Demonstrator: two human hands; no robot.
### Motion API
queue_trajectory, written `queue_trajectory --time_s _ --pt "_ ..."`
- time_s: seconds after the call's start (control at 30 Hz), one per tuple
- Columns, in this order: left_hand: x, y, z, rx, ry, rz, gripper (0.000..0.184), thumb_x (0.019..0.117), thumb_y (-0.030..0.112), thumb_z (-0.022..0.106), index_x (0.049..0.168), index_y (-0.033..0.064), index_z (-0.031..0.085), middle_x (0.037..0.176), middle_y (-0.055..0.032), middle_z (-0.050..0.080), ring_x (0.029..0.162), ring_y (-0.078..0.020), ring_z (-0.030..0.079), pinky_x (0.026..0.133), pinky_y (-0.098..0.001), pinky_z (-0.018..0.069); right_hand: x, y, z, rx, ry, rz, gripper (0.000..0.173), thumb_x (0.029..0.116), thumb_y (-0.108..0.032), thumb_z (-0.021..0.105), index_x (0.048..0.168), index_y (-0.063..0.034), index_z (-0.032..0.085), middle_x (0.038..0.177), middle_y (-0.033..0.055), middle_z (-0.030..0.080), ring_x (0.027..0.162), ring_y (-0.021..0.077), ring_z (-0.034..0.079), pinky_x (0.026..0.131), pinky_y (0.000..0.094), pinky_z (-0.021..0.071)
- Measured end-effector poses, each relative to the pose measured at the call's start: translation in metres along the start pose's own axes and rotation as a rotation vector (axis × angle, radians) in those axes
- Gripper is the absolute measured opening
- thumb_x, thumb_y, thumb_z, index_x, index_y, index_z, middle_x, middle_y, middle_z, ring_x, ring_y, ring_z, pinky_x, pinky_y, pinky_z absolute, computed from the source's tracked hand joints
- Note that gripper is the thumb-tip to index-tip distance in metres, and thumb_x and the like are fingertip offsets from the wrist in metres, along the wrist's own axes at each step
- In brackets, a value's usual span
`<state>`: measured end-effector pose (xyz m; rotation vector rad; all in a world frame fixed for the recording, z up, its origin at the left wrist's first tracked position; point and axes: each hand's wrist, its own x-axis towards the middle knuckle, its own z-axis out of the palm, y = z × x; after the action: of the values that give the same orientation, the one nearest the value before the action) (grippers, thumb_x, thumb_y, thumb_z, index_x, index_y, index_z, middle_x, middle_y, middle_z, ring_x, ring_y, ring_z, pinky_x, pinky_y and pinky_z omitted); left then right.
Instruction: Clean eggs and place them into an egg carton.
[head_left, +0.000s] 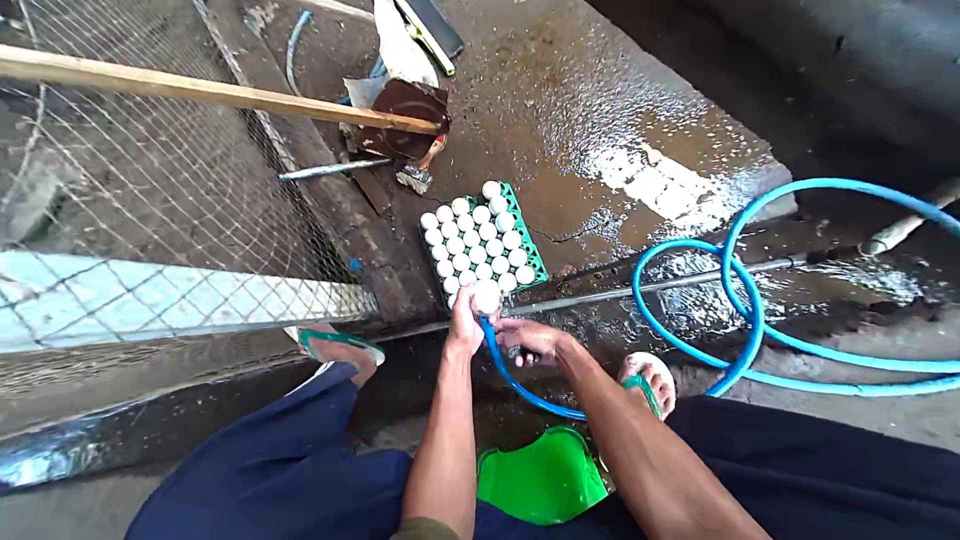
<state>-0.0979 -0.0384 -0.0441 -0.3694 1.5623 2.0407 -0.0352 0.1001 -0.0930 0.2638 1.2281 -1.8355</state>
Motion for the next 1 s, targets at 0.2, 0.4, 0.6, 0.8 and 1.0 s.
queue_trajectory --time_s 0.2,0.4,0.6,0.8,1.0 --pt "0.055 0.009 -0.017 0.288 0.133 0.013 0.039 0.1098 0.016 0.039 0.144 -0.0027 0.039 0.103 -0.0171 0.066 0.082 -0.0227 0.07 0.077 -0.0379 0.0606 0.042 0.017 0.001 0.092 -0.005 -0.028 0.032 0.1055 -0.032 0.058 0.133 -0.0154 0.059 0.105 0.0003 0.071 0.052 0.0019 0.046 0.045 0.0187 0.0367" --pt "0.167 0.052 -0.023 0.891 0.256 0.196 0.053 0.0988 0.022 0.066 0.143 -0.0004 0.047 0.127 -0.0234 0.063 0.112 -0.0325 0.065 0.098 -0.0504 0.053 0.057 0.014 -0.009 0.053 0.003 0.003 0.031 0.1048 -0.033 0.06 0.13 -0.0149 0.063 0.104 0.0009 0.071 0.053 0.0043 0.048 0.047 0.0211 0.0383" --pt "0.259 0.07 -0.01 1.354 0.215 0.223 0.053 0.0953 0.028 0.071 0.141 0.0071 0.053 0.126 -0.0215 0.066 0.12 -0.04 0.061 0.105 -0.063 0.0436 0.057 0.017 -0.013 0.133 0.019 0.041 0.031 0.1043 -0.034 0.061 0.129 -0.0162 0.063 0.103 0.0001 0.071 0.053 0.0043 0.048 0.046 0.0211 0.0378" --pt "0.259 0.07 -0.013 1.467 0.308 0.16 0.049 0.1001 0.036 0.06 0.143 0.0136 0.056 0.148 -0.0225 0.049 0.137 -0.0464 0.042 0.105 -0.071 0.0351 0.059 0.017 -0.021 0.154 0.014 0.05 0.03 0.1043 -0.033 0.061 0.128 -0.0157 0.063 0.102 -0.0001 0.071 0.053 0.0034 0.047 0.046 0.0202 0.0372" --pt "0.226 0.05 -0.042 1.589 0.303 0.009 0.051 0.0913 0.041 0.075 0.127 0.0047 0.066 0.136 -0.0252 0.056 0.131 -0.0462 0.048 0.104 -0.0708 0.0351 0.056 0.015 -0.023 0.16 0.006 0.047 0.03 0.1046 -0.033 0.061 0.129 -0.0156 0.063 0.102 -0.0001 0.071 0.053 0.003 0.047 0.046 0.0199 0.0363"
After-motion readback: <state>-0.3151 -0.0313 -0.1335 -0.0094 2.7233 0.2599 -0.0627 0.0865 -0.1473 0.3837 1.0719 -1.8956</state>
